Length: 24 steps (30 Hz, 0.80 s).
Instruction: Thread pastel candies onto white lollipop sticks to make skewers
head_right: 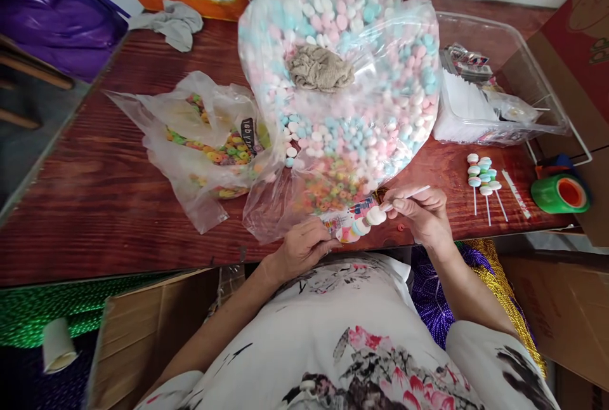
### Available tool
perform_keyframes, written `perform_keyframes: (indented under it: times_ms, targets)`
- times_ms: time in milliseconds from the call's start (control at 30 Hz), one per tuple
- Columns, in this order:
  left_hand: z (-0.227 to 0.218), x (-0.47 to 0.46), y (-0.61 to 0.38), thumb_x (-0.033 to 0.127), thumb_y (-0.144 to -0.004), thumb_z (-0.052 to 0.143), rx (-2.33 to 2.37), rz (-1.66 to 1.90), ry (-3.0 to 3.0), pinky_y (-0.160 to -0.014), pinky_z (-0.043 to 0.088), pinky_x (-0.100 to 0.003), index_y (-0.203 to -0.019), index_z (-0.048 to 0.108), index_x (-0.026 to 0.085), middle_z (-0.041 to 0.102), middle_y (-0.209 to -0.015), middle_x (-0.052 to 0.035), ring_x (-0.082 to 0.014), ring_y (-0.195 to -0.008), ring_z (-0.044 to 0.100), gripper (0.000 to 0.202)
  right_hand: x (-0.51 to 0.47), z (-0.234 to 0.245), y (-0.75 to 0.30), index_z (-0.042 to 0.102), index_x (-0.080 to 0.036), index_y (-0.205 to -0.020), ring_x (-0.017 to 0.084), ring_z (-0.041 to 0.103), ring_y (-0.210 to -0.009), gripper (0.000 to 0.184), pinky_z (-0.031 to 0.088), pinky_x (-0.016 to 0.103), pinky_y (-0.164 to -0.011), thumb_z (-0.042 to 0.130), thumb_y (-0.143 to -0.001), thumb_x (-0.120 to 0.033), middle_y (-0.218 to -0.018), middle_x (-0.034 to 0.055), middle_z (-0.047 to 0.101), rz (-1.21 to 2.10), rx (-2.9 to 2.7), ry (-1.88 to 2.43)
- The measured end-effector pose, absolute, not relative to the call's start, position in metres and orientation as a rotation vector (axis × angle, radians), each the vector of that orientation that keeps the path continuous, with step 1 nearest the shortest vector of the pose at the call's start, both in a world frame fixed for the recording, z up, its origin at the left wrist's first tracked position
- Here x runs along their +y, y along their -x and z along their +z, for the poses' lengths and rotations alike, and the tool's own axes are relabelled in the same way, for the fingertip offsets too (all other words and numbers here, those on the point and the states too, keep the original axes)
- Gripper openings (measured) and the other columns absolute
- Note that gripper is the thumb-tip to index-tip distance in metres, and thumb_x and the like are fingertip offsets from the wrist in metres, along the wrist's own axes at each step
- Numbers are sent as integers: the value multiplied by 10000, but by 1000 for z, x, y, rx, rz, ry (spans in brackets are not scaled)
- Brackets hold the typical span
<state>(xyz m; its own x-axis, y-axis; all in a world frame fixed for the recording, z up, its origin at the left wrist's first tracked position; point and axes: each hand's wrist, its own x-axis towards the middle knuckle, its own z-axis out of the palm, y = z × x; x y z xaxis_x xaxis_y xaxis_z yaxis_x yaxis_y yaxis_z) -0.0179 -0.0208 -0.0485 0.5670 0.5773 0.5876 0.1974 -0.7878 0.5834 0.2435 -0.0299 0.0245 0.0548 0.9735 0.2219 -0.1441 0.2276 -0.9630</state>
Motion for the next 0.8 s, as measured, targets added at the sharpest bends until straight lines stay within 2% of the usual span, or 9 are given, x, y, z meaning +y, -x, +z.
perform_keyframes:
  times_ms: [200, 300, 400, 533, 633, 733, 800]
  targets:
    - [-49, -20, 28, 173, -919, 639, 586, 1188, -2362, -649, 471, -265, -845, 565, 186, 628, -718, -8, -124, -664, 551, 105, -38, 11, -235, 790, -253, -834, 143, 671, -593, 37, 547, 269, -559, 767, -814, -274, -754, 9, 771, 1062, -984, 998]
    - [-45, -20, 30, 181, -900, 668, 582, 1186, -2351, -668, 496, -273, -865, 579, 186, 644, -735, -13, -129, -676, 578, 96, -42, 11, -236, 789, -261, -823, 175, 695, -643, 27, 593, 338, -662, 775, -804, -275, -784, 17, 785, 941, -1076, 997]
    - [-43, -20, 29, 150, -896, 658, 545, 1187, -2362, -695, 525, -286, -925, 598, 184, 668, -780, -33, -141, -713, 602, 75, -42, 12, -237, 788, -247, -795, 197, 701, -662, 71, 601, 410, -768, 780, -803, -317, -775, 31, 784, 999, -1180, 929]
    - [-48, -19, 29, 115, -915, 592, 509, 1204, -2374, -746, 565, -321, -1046, 605, 182, 697, -888, -76, -170, -819, 646, 148, -37, 7, -236, 781, -234, -830, 165, 675, -604, 52, 579, 336, -636, 763, -823, -282, -767, 25, 773, 1134, -1107, 913]
    - [-53, -21, 31, 109, -925, 554, 521, 1194, -2350, -770, 566, -331, -1073, 614, 178, 705, -899, -89, -181, -851, 661, 174, -36, 3, -234, 780, -229, -848, 158, 678, -615, 38, 557, 297, -580, 761, -822, -250, -785, 28, 774, 1142, -1099, 919]
    - [-53, -24, 33, 164, -935, 578, 653, 1152, -2242, -766, 554, -309, -1099, 628, 177, 710, -886, -78, -174, -829, 668, 171, -36, 3, -231, 775, -226, -831, 157, 663, -579, 48, 544, 297, -539, 765, -816, -271, -787, 33, 774, 1147, -1106, 887]
    - [-51, -24, 32, 233, -936, 610, 760, 1103, -2146, -779, 547, -301, -1183, 614, 167, 718, -958, -96, -180, -866, 676, 256, -35, 5, -229, 769, -227, -810, 156, 653, -564, 65, 551, 307, -552, 775, -803, -292, -761, 30, 769, 1121, -1088, 889]
